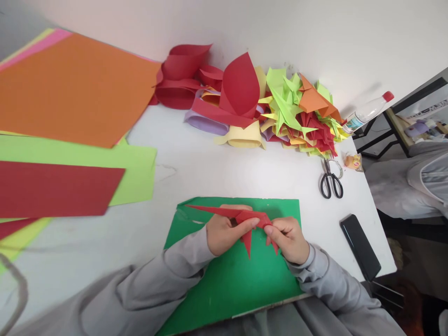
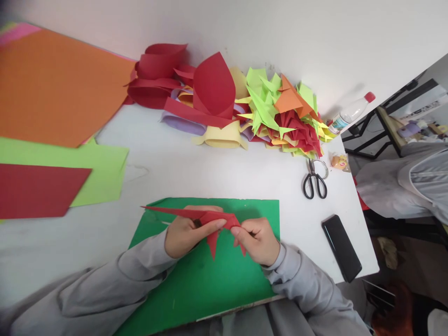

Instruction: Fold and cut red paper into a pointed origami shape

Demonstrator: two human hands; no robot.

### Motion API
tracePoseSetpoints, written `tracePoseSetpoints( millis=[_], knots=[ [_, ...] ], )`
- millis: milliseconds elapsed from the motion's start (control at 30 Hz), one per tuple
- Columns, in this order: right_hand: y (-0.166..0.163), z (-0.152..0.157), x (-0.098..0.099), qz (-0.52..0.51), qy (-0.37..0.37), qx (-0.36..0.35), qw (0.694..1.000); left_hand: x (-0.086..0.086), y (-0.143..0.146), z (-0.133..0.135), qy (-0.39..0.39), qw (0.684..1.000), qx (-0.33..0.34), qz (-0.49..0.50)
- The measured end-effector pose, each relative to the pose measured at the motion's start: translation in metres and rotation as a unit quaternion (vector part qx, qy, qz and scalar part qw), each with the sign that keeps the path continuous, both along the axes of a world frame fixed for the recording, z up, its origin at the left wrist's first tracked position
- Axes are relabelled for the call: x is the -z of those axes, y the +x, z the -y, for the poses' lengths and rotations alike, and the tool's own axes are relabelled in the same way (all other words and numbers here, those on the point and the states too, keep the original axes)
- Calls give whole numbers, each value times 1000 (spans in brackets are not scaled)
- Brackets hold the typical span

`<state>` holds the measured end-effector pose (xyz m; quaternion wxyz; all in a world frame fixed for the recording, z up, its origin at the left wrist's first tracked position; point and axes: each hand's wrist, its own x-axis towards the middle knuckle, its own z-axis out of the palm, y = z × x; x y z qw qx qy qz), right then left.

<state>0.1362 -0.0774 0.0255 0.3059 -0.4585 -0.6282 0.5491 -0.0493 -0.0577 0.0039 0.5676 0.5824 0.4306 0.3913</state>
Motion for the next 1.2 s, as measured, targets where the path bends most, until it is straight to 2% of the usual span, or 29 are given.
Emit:
tracePoseSetpoints(
  millis=[67,233,400,533,900,1200],
  knots=[
    [0,-1,0,-1,-15,0,1000,-3,-2,0,-8,1000,18,-7],
    [0,-2,1,-23,-83,-4,996,-5,-8,-4,-27,1000,5,-6],
    [-1,-2,1,-22,-46,26,998,-8,-8,-9,-48,999,-2,17],
    [1,-3,3,-27,-53,34,998,-11,-5,-10,-77,995,-11,66],
    [6,-5,6,-34,-52,87,994,-12,-3,-8,-107,987,58,109],
    [9,-10,5,-34,-68,86,993,-2,-4,-10,-122,979,-11,162]
  ],
)
